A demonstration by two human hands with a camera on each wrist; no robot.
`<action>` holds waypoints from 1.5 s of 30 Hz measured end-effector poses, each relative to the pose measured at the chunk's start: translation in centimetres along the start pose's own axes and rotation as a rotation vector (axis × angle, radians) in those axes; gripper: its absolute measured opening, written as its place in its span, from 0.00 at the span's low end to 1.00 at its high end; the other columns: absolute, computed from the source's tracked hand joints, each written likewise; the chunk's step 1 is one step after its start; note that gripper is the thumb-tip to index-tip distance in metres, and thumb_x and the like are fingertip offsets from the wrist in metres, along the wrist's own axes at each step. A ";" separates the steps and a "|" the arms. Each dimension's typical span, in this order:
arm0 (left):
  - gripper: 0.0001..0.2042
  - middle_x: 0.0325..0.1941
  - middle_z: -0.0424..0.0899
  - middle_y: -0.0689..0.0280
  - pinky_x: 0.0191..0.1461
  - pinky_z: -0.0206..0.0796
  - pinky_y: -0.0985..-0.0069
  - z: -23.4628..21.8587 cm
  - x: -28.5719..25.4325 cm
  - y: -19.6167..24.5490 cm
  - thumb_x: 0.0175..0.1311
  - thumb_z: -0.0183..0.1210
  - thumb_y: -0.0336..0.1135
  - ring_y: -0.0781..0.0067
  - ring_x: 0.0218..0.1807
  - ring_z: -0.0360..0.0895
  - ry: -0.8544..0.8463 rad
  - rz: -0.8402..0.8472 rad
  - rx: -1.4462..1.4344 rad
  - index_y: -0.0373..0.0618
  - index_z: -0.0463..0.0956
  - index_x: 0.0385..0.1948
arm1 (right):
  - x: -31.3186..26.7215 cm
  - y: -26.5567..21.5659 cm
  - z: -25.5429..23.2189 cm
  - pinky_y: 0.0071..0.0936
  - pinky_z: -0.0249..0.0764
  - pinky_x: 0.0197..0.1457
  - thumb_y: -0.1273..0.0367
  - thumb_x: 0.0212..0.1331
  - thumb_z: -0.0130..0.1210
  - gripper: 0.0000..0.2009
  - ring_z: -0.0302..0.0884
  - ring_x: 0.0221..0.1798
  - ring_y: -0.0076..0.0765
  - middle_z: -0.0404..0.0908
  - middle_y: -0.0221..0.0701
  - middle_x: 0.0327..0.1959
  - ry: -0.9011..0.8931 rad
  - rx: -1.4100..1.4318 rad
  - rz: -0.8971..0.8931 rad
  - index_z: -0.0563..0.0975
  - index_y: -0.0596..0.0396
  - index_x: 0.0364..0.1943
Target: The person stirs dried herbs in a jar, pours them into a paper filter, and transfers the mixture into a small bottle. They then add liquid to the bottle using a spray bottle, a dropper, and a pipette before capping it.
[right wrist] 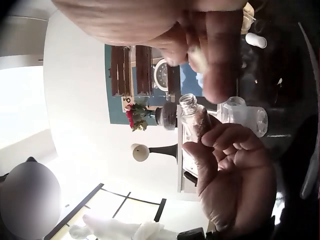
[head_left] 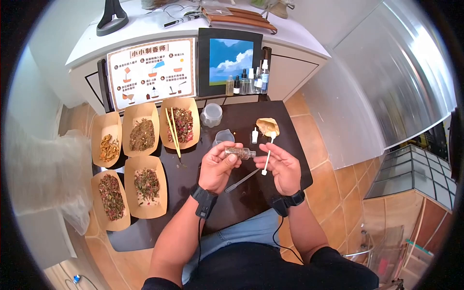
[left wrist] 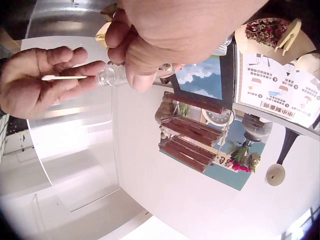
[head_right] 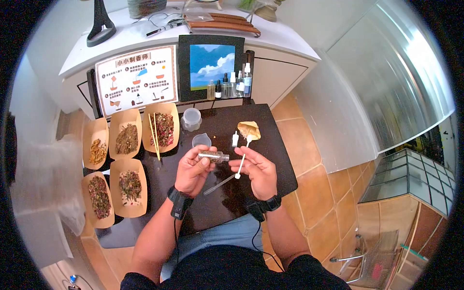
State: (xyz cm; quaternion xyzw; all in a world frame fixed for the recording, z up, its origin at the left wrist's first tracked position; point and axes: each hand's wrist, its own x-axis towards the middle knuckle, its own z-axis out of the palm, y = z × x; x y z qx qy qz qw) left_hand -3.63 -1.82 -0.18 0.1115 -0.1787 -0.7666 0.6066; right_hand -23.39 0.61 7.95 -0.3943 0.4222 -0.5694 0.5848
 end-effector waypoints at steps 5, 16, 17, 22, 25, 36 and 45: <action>0.17 0.61 0.82 0.56 0.52 0.78 0.74 -0.3 0.1 -0.1 0.71 0.61 0.23 0.70 0.52 0.84 -0.045 0.001 0.026 0.42 0.74 0.60 | 0.1 0.8 -0.6 0.36 0.86 0.53 0.77 0.69 0.58 0.15 0.87 0.51 0.45 0.82 0.49 0.59 0.026 -0.213 -0.156 0.77 0.67 0.58; 0.17 0.61 0.83 0.57 0.50 0.79 0.76 0.0 -0.1 0.1 0.70 0.62 0.24 0.71 0.49 0.85 -0.029 -0.012 0.041 0.43 0.75 0.59 | 0.4 1.4 -1.1 0.27 0.80 0.33 0.67 0.73 0.59 0.13 0.82 0.36 0.27 0.85 0.37 0.39 0.201 -0.263 -0.232 0.81 0.66 0.50; 0.17 0.60 0.83 0.57 0.51 0.79 0.75 0.1 -0.1 0.1 0.69 0.63 0.24 0.71 0.48 0.85 -0.020 -0.013 0.051 0.43 0.75 0.59 | 0.5 1.4 -0.9 0.25 0.79 0.31 0.67 0.72 0.60 0.15 0.81 0.34 0.25 0.84 0.35 0.37 0.205 -0.242 -0.205 0.79 0.67 0.54; 0.17 0.61 0.83 0.56 0.51 0.79 0.76 0.4 -0.1 0.2 0.69 0.63 0.23 0.71 0.50 0.84 -0.027 -0.009 0.025 0.41 0.75 0.59 | 0.1 0.3 -0.2 0.16 0.72 0.23 0.71 0.69 0.62 0.31 0.75 0.21 0.18 0.83 0.32 0.29 0.153 -0.247 -0.082 0.63 0.62 0.73; 0.17 0.61 0.83 0.57 0.52 0.78 0.76 0.3 0.0 0.1 0.69 0.63 0.22 0.71 0.52 0.84 -0.030 -0.006 0.008 0.40 0.75 0.58 | -0.2 0.0 0.4 0.15 0.71 0.23 0.75 0.69 0.61 0.30 0.73 0.22 0.16 0.82 0.32 0.29 0.133 -0.238 -0.086 0.63 0.63 0.72; 0.17 0.61 0.82 0.56 0.52 0.78 0.75 0.3 0.0 0.1 0.69 0.63 0.22 0.71 0.53 0.84 -0.031 -0.001 0.011 0.40 0.75 0.58 | -0.1 0.2 0.0 0.16 0.73 0.22 0.74 0.67 0.63 0.32 0.75 0.22 0.17 0.82 0.31 0.29 0.119 -0.254 -0.076 0.62 0.60 0.74; 0.18 0.61 0.82 0.55 0.52 0.79 0.75 0.0 0.0 0.1 0.68 0.64 0.23 0.71 0.50 0.84 -0.041 -0.006 0.023 0.39 0.75 0.59 | 0.1 -0.2 0.5 0.26 0.85 0.30 0.75 0.71 0.57 0.33 0.83 0.27 0.28 0.83 0.39 0.34 0.205 -0.212 -0.241 0.52 0.58 0.75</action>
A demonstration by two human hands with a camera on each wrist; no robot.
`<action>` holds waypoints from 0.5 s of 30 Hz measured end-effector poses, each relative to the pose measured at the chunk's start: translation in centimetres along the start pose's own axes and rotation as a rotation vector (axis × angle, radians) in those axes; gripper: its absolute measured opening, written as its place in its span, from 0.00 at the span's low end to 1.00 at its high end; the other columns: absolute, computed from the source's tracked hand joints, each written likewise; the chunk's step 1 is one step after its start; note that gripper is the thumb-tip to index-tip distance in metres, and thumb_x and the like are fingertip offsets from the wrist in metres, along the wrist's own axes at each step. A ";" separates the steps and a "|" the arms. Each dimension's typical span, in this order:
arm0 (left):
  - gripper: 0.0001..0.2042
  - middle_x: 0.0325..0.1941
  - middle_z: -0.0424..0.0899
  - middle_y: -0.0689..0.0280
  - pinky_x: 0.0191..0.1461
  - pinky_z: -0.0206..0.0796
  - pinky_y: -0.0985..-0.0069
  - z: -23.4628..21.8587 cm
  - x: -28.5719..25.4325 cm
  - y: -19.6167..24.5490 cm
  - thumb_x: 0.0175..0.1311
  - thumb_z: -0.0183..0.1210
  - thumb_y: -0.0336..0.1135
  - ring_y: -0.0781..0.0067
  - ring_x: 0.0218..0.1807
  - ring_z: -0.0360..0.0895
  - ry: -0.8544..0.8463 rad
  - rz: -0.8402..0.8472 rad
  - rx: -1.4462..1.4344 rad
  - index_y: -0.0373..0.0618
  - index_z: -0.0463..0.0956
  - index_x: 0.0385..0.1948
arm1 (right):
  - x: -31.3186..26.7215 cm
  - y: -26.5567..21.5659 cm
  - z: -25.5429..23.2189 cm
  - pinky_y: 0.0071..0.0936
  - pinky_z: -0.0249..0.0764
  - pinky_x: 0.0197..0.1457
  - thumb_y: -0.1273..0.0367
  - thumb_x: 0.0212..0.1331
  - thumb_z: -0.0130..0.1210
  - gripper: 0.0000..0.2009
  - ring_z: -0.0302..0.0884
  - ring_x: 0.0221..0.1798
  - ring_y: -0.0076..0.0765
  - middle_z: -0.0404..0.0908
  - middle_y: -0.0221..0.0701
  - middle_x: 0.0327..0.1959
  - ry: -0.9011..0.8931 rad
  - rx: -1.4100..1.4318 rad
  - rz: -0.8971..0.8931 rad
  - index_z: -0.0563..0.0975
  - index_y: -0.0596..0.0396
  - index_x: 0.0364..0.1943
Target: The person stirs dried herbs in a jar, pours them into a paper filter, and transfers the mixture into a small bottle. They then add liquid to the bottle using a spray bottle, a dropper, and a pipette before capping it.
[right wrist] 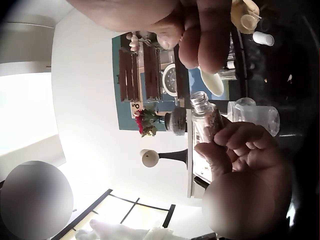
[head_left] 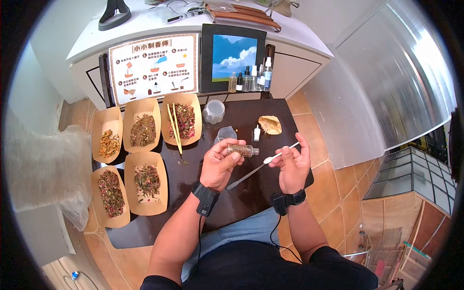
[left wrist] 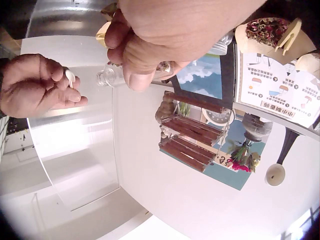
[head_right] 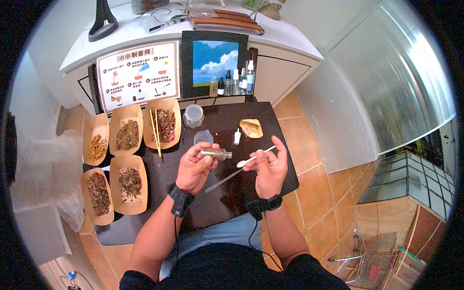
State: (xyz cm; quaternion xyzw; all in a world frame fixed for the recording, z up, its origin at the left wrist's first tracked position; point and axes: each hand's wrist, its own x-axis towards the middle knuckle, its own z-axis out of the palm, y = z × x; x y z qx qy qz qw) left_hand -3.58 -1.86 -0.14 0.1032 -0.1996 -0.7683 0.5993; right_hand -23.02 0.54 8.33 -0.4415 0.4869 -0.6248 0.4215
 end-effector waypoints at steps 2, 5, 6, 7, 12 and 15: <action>0.18 0.61 0.82 0.55 0.51 0.79 0.76 0.1 0.0 0.0 0.68 0.64 0.23 0.72 0.49 0.84 0.010 0.006 0.001 0.39 0.75 0.59 | 0.4 0.3 -0.1 0.29 0.87 0.33 0.74 0.72 0.57 0.28 0.85 0.30 0.32 0.83 0.42 0.37 0.098 0.127 -0.012 0.56 0.58 0.70; 0.17 0.61 0.83 0.56 0.51 0.80 0.75 0.0 0.0 0.0 0.69 0.62 0.22 0.71 0.50 0.85 -0.002 0.005 0.014 0.42 0.75 0.59 | 0.5 0.2 0.0 0.31 0.88 0.36 0.74 0.72 0.57 0.25 0.87 0.32 0.35 0.84 0.44 0.39 0.104 0.099 -0.049 0.58 0.58 0.66; 0.17 0.61 0.83 0.56 0.51 0.80 0.75 0.1 0.0 0.0 0.69 0.62 0.22 0.71 0.50 0.85 -0.001 0.006 0.015 0.42 0.75 0.59 | 0.5 0.2 0.0 0.31 0.88 0.37 0.74 0.72 0.57 0.24 0.87 0.32 0.35 0.84 0.44 0.39 0.111 0.089 -0.065 0.58 0.58 0.66; 0.18 0.61 0.83 0.56 0.51 0.79 0.76 0.3 0.0 0.1 0.69 0.63 0.22 0.72 0.50 0.84 0.003 0.012 0.013 0.40 0.75 0.59 | 0.5 0.3 0.1 0.31 0.88 0.37 0.74 0.72 0.57 0.24 0.87 0.32 0.35 0.84 0.44 0.39 0.111 0.089 -0.064 0.58 0.58 0.66; 0.18 0.61 0.82 0.56 0.52 0.78 0.76 0.5 0.0 0.1 0.68 0.63 0.22 0.72 0.51 0.84 0.004 0.010 0.011 0.38 0.75 0.59 | 0.6 0.5 0.6 0.32 0.89 0.37 0.76 0.70 0.59 0.18 0.88 0.34 0.36 0.84 0.44 0.37 0.133 0.090 -0.038 0.62 0.57 0.56; 0.18 0.61 0.82 0.56 0.52 0.78 0.76 0.5 0.0 0.1 0.68 0.64 0.22 0.72 0.51 0.84 0.009 0.011 0.022 0.37 0.75 0.58 | 0.5 0.7 1.0 0.32 0.89 0.38 0.75 0.70 0.59 0.16 0.88 0.34 0.37 0.85 0.44 0.36 0.128 0.104 -0.023 0.62 0.57 0.51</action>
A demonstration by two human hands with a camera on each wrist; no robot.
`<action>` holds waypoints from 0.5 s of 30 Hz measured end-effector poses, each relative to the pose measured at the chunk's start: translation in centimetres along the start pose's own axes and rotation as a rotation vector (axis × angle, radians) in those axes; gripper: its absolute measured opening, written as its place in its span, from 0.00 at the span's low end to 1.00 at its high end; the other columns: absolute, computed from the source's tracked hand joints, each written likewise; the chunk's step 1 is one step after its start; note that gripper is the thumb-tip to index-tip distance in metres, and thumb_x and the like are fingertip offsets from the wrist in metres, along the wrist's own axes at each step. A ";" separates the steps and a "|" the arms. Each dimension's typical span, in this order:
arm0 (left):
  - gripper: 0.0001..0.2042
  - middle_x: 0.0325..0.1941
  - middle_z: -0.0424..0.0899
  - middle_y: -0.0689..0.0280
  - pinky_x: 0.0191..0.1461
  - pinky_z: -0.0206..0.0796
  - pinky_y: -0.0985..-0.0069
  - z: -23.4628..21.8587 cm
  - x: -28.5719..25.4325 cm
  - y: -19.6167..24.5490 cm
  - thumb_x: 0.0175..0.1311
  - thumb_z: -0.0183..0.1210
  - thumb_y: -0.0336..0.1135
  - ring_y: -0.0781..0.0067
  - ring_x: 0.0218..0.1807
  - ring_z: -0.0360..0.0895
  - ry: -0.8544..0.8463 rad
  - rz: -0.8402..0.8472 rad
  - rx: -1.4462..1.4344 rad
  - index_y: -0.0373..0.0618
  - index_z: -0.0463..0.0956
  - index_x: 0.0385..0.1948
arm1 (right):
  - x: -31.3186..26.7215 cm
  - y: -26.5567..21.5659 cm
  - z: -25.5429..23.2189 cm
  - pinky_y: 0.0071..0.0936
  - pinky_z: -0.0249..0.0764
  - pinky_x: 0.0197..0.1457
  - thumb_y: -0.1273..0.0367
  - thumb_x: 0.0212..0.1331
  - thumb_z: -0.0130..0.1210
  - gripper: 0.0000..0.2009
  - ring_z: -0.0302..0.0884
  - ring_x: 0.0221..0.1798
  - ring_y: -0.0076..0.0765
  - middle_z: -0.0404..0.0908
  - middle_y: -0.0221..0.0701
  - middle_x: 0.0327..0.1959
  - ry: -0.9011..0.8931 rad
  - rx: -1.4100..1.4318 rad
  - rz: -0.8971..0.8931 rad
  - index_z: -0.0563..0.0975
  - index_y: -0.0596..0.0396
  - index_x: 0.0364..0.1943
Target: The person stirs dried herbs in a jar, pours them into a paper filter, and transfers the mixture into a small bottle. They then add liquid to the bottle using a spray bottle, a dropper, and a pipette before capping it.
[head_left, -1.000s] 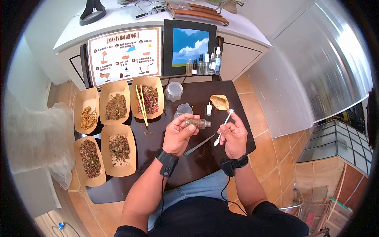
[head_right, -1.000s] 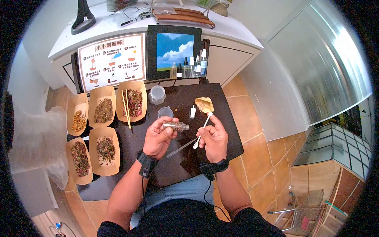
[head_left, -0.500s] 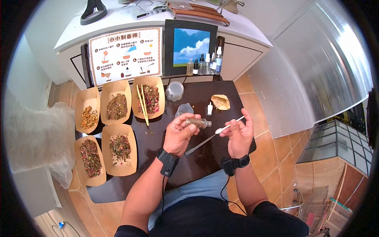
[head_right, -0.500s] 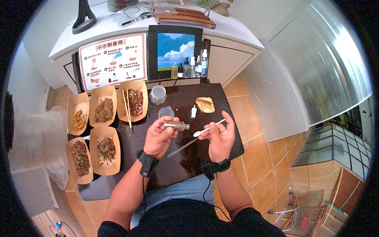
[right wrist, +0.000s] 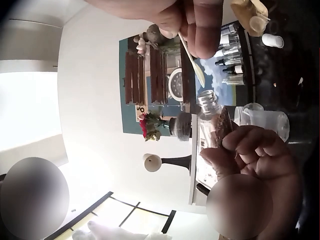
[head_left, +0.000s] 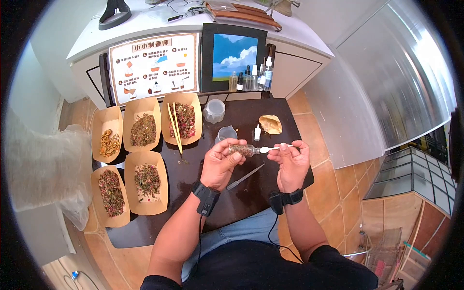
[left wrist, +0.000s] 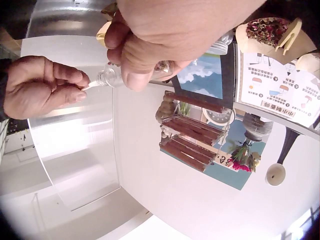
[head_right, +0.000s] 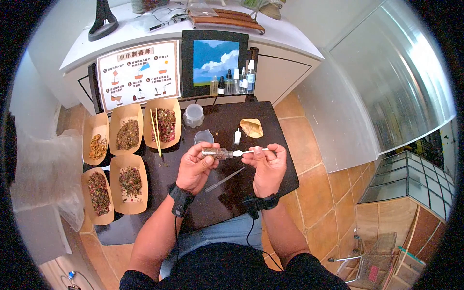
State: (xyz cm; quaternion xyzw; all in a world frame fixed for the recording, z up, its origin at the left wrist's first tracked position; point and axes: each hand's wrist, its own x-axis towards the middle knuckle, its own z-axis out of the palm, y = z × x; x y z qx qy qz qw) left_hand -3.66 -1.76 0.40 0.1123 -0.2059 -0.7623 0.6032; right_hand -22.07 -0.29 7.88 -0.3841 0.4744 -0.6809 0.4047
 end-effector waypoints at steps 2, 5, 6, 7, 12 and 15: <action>0.17 0.61 0.83 0.58 0.53 0.80 0.74 -0.3 0.1 -0.2 0.69 0.62 0.22 0.71 0.51 0.85 -0.039 0.002 0.005 0.42 0.75 0.58 | -0.2 0.1 0.4 0.32 0.89 0.38 0.75 0.70 0.59 0.16 0.88 0.34 0.37 0.85 0.44 0.36 0.004 -0.010 0.002 0.62 0.56 0.50; 0.17 0.61 0.82 0.58 0.53 0.80 0.75 -0.5 0.1 -0.2 0.69 0.63 0.22 0.71 0.50 0.85 -0.034 0.008 -0.008 0.42 0.75 0.58 | -0.6 0.2 0.8 0.32 0.89 0.38 0.75 0.70 0.59 0.16 0.88 0.35 0.38 0.85 0.44 0.36 0.015 -0.017 -0.005 0.62 0.56 0.49; 0.17 0.61 0.82 0.58 0.53 0.80 0.75 -0.5 0.1 -0.2 0.69 0.63 0.22 0.71 0.50 0.85 -0.033 0.009 -0.008 0.42 0.75 0.58 | -0.7 0.3 0.8 0.32 0.89 0.38 0.75 0.70 0.59 0.16 0.88 0.35 0.39 0.85 0.45 0.36 0.020 -0.016 -0.014 0.62 0.56 0.49; 0.17 0.61 0.82 0.57 0.53 0.80 0.74 -0.5 0.1 -0.2 0.68 0.63 0.22 0.71 0.50 0.85 -0.028 0.010 -0.009 0.42 0.76 0.57 | -0.8 0.4 0.9 0.32 0.89 0.38 0.75 0.70 0.59 0.16 0.88 0.35 0.39 0.85 0.45 0.36 0.019 -0.016 -0.014 0.62 0.56 0.49; 0.17 0.61 0.82 0.57 0.53 0.80 0.73 -0.4 0.1 -0.1 0.68 0.63 0.22 0.69 0.51 0.85 -0.032 0.016 0.000 0.42 0.76 0.57 | -0.9 0.7 0.9 0.29 0.87 0.36 0.75 0.71 0.58 0.15 0.86 0.34 0.34 0.84 0.42 0.37 0.046 -0.029 -0.047 0.63 0.56 0.51; 0.18 0.61 0.82 0.56 0.52 0.79 0.75 0.0 0.0 0.2 0.67 0.65 0.22 0.71 0.52 0.84 -0.015 0.013 -0.006 0.37 0.76 0.58 | -0.1 0.4 -0.6 0.26 0.84 0.33 0.74 0.73 0.55 0.15 0.82 0.31 0.28 0.82 0.38 0.37 0.043 -0.053 -0.125 0.63 0.55 0.56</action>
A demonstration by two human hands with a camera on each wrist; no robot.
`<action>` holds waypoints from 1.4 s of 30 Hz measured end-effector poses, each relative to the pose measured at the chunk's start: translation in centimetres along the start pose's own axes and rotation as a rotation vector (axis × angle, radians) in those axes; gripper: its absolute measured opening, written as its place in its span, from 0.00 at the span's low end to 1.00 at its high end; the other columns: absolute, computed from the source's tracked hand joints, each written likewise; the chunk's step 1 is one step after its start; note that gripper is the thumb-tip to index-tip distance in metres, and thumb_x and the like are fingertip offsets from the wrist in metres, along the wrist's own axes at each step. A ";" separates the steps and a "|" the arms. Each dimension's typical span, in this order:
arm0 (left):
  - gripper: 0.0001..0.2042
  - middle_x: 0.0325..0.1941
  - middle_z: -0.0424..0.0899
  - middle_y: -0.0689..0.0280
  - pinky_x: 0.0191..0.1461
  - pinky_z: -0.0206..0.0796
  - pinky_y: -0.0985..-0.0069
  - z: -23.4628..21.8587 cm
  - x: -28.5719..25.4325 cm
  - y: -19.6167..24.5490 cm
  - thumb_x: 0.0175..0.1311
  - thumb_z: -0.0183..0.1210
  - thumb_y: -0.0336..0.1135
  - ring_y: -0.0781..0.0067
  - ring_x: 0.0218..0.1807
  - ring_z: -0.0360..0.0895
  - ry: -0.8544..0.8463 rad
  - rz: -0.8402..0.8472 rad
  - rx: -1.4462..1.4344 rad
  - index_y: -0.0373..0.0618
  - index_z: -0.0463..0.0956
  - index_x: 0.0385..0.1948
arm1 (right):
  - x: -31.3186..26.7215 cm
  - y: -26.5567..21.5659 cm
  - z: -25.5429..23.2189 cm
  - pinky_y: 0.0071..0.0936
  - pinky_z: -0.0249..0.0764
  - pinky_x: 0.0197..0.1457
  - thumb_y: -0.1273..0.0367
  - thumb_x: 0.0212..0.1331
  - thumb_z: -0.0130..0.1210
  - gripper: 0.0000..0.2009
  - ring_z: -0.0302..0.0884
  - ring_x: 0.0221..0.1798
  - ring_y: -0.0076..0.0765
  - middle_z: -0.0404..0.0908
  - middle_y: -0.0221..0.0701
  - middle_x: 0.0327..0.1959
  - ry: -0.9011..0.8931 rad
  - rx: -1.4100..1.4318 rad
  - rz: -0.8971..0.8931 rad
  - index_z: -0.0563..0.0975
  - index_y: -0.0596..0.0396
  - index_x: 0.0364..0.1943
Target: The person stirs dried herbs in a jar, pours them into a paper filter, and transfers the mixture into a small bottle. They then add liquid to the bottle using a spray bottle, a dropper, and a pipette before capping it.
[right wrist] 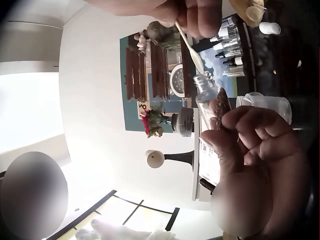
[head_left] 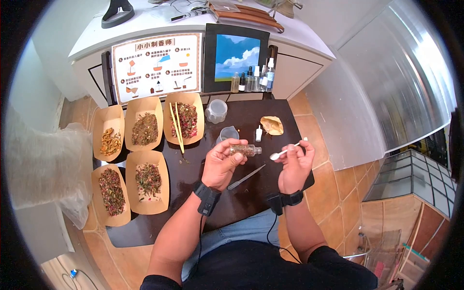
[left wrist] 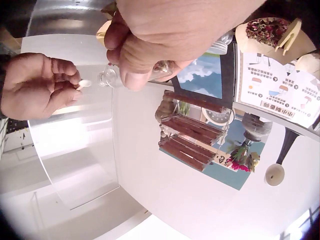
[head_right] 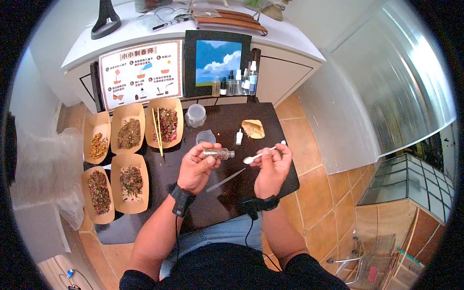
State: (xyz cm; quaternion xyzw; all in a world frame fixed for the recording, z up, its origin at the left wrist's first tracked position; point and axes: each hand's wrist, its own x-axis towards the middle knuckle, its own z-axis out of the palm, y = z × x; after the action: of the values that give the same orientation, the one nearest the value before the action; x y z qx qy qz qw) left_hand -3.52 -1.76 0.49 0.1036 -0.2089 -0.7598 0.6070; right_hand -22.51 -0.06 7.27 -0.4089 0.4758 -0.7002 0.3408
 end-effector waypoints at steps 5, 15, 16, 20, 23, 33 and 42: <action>0.18 0.60 0.83 0.58 0.52 0.79 0.76 0.0 0.0 0.1 0.67 0.65 0.22 0.72 0.52 0.84 -0.007 -0.007 -0.006 0.36 0.76 0.58 | 0.9 -1.0 -1.6 0.25 0.83 0.36 0.77 0.71 0.54 0.13 0.83 0.35 0.28 0.84 0.40 0.44 -0.147 0.178 0.172 0.75 0.64 0.56; 0.18 0.59 0.83 0.59 0.51 0.78 0.76 0.3 0.0 0.1 0.67 0.65 0.23 0.74 0.46 0.84 0.033 -0.007 0.010 0.36 0.76 0.58 | -0.1 -0.4 -0.9 0.30 0.87 0.45 0.77 0.68 0.60 0.14 0.87 0.43 0.35 0.85 0.47 0.53 -0.177 0.078 0.178 0.77 0.65 0.56; 0.18 0.59 0.83 0.59 0.51 0.78 0.76 0.3 0.0 0.1 0.67 0.65 0.23 0.74 0.47 0.84 0.032 -0.007 0.012 0.36 0.76 0.58 | -0.2 -0.4 -0.9 0.29 0.87 0.44 0.76 0.69 0.60 0.14 0.87 0.43 0.35 0.85 0.47 0.52 -0.185 0.103 0.183 0.77 0.65 0.56; 0.18 0.60 0.83 0.58 0.51 0.78 0.76 0.2 0.0 0.0 0.68 0.65 0.23 0.73 0.47 0.84 0.025 0.000 0.010 0.36 0.76 0.58 | -0.2 0.2 -0.7 0.28 0.87 0.42 0.77 0.69 0.59 0.13 0.88 0.40 0.35 0.86 0.47 0.49 -0.144 0.081 0.143 0.77 0.68 0.55; 0.18 0.61 0.82 0.57 0.51 0.79 0.75 0.0 0.0 -0.1 0.68 0.64 0.22 0.73 0.48 0.84 0.019 0.004 -0.011 0.37 0.76 0.58 | -0.2 0.4 -0.6 0.28 0.87 0.41 0.77 0.69 0.59 0.10 0.88 0.39 0.35 0.86 0.46 0.46 -0.097 0.057 0.148 0.78 0.67 0.52; 0.17 0.62 0.81 0.57 0.55 0.79 0.72 -0.4 0.1 -0.3 0.68 0.63 0.22 0.68 0.56 0.83 -0.006 0.003 0.007 0.43 0.75 0.58 | -0.5 0.1 -0.4 0.28 0.88 0.40 0.79 0.67 0.61 0.07 0.88 0.37 0.35 0.87 0.44 0.41 -0.086 0.049 0.145 0.79 0.66 0.47; 0.16 0.61 0.82 0.58 0.55 0.81 0.72 -0.5 0.1 -0.5 0.67 0.64 0.22 0.69 0.54 0.84 0.007 0.007 0.027 0.41 0.76 0.56 | -1.2 0.2 0.6 0.28 0.88 0.39 0.80 0.66 0.61 0.06 0.88 0.36 0.34 0.87 0.43 0.37 -0.112 0.038 0.152 0.80 0.66 0.44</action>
State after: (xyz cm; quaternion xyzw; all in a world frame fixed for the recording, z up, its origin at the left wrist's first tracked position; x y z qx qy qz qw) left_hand -3.74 -1.88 -0.13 0.1136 -0.2172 -0.7545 0.6087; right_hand -21.45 0.73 6.95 -0.4035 0.4723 -0.6574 0.4266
